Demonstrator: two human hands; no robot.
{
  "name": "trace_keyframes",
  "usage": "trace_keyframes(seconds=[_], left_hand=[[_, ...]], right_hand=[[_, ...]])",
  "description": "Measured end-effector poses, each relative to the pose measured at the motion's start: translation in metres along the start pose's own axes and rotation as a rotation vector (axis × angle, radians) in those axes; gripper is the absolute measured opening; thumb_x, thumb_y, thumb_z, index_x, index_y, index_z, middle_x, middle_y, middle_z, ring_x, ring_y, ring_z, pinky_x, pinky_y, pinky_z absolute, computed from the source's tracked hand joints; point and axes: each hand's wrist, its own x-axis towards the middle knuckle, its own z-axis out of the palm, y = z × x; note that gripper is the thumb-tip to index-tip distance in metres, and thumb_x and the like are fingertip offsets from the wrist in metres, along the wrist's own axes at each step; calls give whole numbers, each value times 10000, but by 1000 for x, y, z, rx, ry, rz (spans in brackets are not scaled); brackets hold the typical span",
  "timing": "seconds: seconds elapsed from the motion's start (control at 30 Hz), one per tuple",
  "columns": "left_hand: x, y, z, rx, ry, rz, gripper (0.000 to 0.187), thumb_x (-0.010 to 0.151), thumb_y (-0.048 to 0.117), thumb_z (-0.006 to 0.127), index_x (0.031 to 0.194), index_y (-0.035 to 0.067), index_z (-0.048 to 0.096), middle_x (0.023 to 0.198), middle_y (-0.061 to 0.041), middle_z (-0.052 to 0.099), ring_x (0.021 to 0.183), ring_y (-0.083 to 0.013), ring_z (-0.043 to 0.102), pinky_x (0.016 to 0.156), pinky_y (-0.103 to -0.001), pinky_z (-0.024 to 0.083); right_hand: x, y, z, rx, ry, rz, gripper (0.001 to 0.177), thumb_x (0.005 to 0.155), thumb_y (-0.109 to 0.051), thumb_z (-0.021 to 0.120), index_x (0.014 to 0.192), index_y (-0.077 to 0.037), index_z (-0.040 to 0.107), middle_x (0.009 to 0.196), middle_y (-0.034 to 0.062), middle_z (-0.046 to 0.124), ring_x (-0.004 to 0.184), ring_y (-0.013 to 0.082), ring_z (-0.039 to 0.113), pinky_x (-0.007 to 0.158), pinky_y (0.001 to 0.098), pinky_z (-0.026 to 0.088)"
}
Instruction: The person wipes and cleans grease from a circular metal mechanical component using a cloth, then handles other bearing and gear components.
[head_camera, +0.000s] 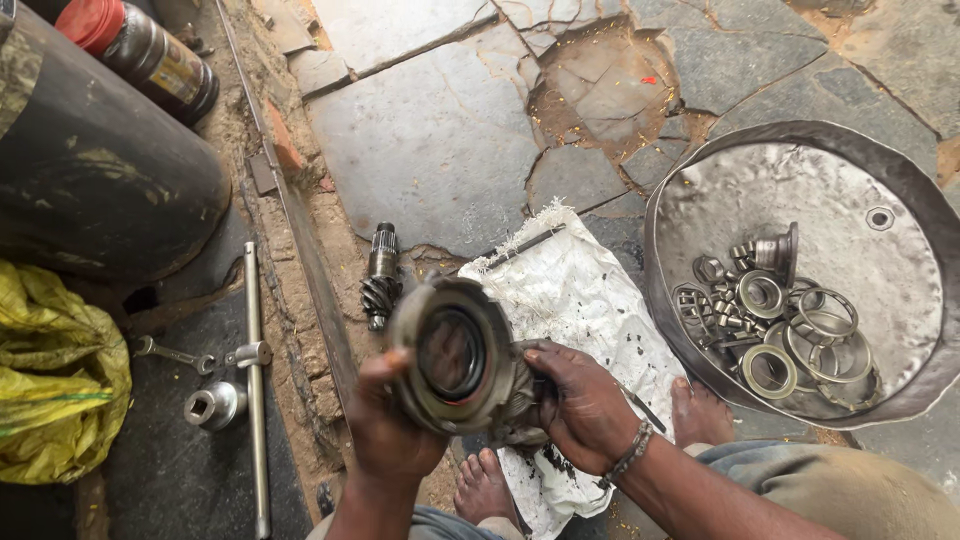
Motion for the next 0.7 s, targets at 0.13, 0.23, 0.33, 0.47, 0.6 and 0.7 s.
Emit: trace_keyframes(seconds=[0.13, 0.23, 0.33, 0.47, 0.6, 0.7], left_hand=[[-1, -10, -3, 232, 134, -96, 461, 909, 247, 591, 1273, -35, 580, 1118, -205, 697, 972, -253, 719, 868, -391, 609], [2, -18, -2, 342, 122, -104, 408, 956, 259, 585, 1229, -44, 588, 1076, -208, 721, 956, -250, 722, 884, -384, 605], [5, -15, 2, 350, 103, -128, 427, 981, 304, 548, 1170, -69, 632, 1015, -181, 752, 912, -231, 736, 877, -370, 600], [6, -16, -2, 294, 218, -251, 484, 999, 422, 447, 1022, -7, 670, 842, -161, 755, 727, -211, 730, 724, -361, 611], [2, -30, -15, 355, 276, -344, 463, 1048, 415, 493, 869, 42, 699, 671, -121, 691, 474, -164, 610, 447, -296, 516], [0, -48, -17, 424, 376, -310, 395, 1034, 344, 541, 873, 18, 694, 718, -102, 710, 533, -148, 625, 550, -274, 561]], right_hand=[[18, -11, -15, -53, -30, -159, 228, 970, -160, 599, 1099, 18, 663, 911, 106, 746, 757, 176, 734, 720, 338, 618], [28, -25, -23, -153, 114, -246, 221, 958, -109, 596, 1122, 20, 667, 929, 84, 752, 758, 151, 723, 738, 322, 620], [32, -28, -27, -228, 110, -236, 210, 986, -113, 589, 1129, 15, 675, 904, 80, 745, 724, 137, 709, 699, 317, 606], [40, -22, -32, -299, 82, -257, 205, 996, -95, 604, 1147, 3, 701, 917, 65, 741, 734, 122, 689, 669, 302, 568], [39, -25, -32, -481, 50, -297, 233, 989, -87, 622, 1176, 14, 719, 956, 69, 750, 806, 125, 692, 758, 292, 575], [38, -28, -23, -607, 71, -353, 247, 967, -80, 634, 1178, 11, 725, 1012, 77, 772, 878, 131, 719, 813, 294, 583]])
